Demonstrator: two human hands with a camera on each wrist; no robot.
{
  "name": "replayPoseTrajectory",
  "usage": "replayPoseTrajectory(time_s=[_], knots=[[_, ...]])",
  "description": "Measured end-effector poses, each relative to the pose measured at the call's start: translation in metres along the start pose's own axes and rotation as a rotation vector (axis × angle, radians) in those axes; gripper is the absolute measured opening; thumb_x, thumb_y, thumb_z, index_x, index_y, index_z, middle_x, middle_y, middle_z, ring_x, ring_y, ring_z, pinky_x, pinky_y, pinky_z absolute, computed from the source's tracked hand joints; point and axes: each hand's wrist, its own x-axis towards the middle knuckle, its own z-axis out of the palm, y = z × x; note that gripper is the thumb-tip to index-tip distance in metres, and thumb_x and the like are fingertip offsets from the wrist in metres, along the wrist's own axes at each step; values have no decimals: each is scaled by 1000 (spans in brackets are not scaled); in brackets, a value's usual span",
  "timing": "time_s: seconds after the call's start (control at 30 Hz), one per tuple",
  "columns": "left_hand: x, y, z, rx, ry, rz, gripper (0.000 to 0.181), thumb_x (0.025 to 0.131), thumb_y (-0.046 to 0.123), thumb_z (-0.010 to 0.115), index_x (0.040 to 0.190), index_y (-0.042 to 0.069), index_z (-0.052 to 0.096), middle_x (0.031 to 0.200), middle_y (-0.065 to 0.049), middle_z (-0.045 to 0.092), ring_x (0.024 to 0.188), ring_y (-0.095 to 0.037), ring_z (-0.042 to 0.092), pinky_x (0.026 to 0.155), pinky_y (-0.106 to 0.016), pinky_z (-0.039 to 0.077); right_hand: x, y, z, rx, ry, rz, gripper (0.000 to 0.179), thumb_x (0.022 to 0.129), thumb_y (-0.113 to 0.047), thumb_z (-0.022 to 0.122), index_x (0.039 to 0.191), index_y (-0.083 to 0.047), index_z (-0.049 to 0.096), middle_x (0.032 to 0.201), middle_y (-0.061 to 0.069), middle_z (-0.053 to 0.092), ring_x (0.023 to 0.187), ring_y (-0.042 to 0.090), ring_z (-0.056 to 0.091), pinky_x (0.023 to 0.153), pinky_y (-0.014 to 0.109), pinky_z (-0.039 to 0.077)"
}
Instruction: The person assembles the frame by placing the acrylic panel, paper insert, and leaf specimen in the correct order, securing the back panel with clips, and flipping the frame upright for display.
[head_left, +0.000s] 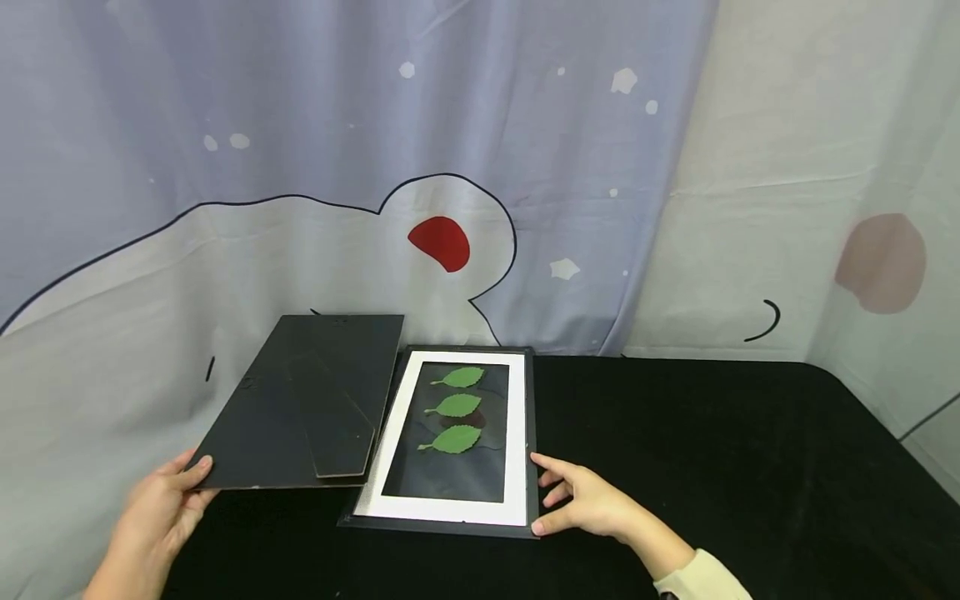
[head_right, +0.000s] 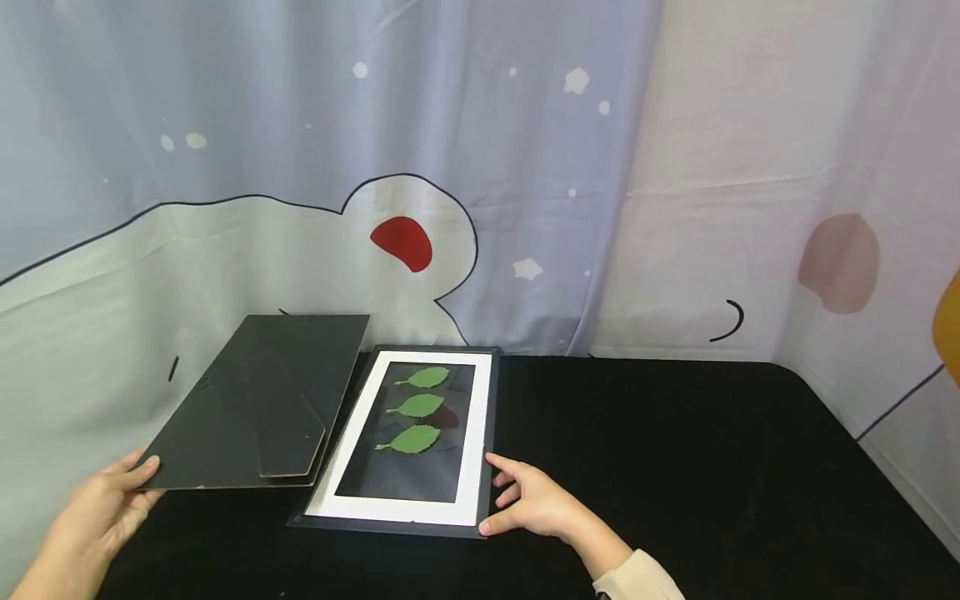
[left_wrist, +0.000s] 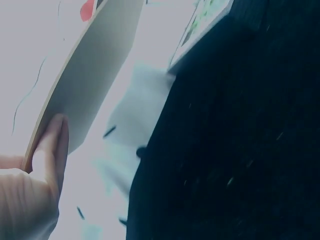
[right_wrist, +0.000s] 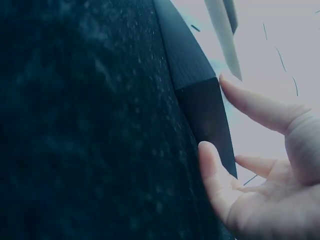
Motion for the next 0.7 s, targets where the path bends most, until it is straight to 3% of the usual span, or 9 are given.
replayPoseTrajectory(time_s=[0.07,0.13,0.2,0.3,0.37,0.5,0.53,0.7], knots=[[-3,-6,5,-7,-19,14,42,99,-8,40,125,19,60,92,-1,67,93,-11,67,91,-24,49,0,-1,-2,-6,-5,2,92,73,-13,84,147,4,32,121,17,52,96,21,58,76,33,52],[-5,-12,10,28,-23,14,39,100,-5,40,123,17,61,114,0,61,95,-8,66,92,-23,48,0,-3,-5,-20,0,-4,90,74,-14,83,146,4,33,121,17,53,95,21,58,75,33,52],[-7,-18,18,94,12,0,53,101,-2,40,149,19,31,123,5,53,96,-4,64,94,-21,47,-1,-5,-7,-30,15,-18,88,75,-14,82,146,5,33,122,18,53,94,21,59,74,34,53],[-10,-26,29,213,59,-32,71,103,3,36,150,8,-16,140,4,31,98,3,60,98,-18,42,-1,-10,-10,-10,59,-45,84,78,-15,80,145,7,34,123,22,53,90,21,60,71,34,53],[-12,-32,36,256,88,-50,69,103,3,34,150,8,-16,145,2,27,98,6,59,98,-18,42,-1,-14,-11,22,97,-66,80,81,-15,78,144,8,35,122,23,53,87,21,61,69,33,53],[-16,-45,52,340,102,-68,63,104,2,27,151,6,-15,156,-4,3,101,10,54,100,-18,40,2,-23,-12,119,158,-87,71,86,-16,72,141,10,37,117,24,55,87,21,63,72,32,55],[-17,-49,56,346,110,-76,62,104,1,26,151,6,-14,156,-5,4,101,11,53,101,-19,40,3,-25,-11,142,165,-86,69,87,-16,71,141,10,38,115,22,55,89,22,64,73,32,55],[-23,-65,75,403,105,-106,59,104,1,23,152,4,-11,159,-8,-7,100,12,52,104,-21,37,3,-36,-6,253,142,-85,64,93,-20,64,141,12,35,111,22,57,98,29,64,80,34,55]])
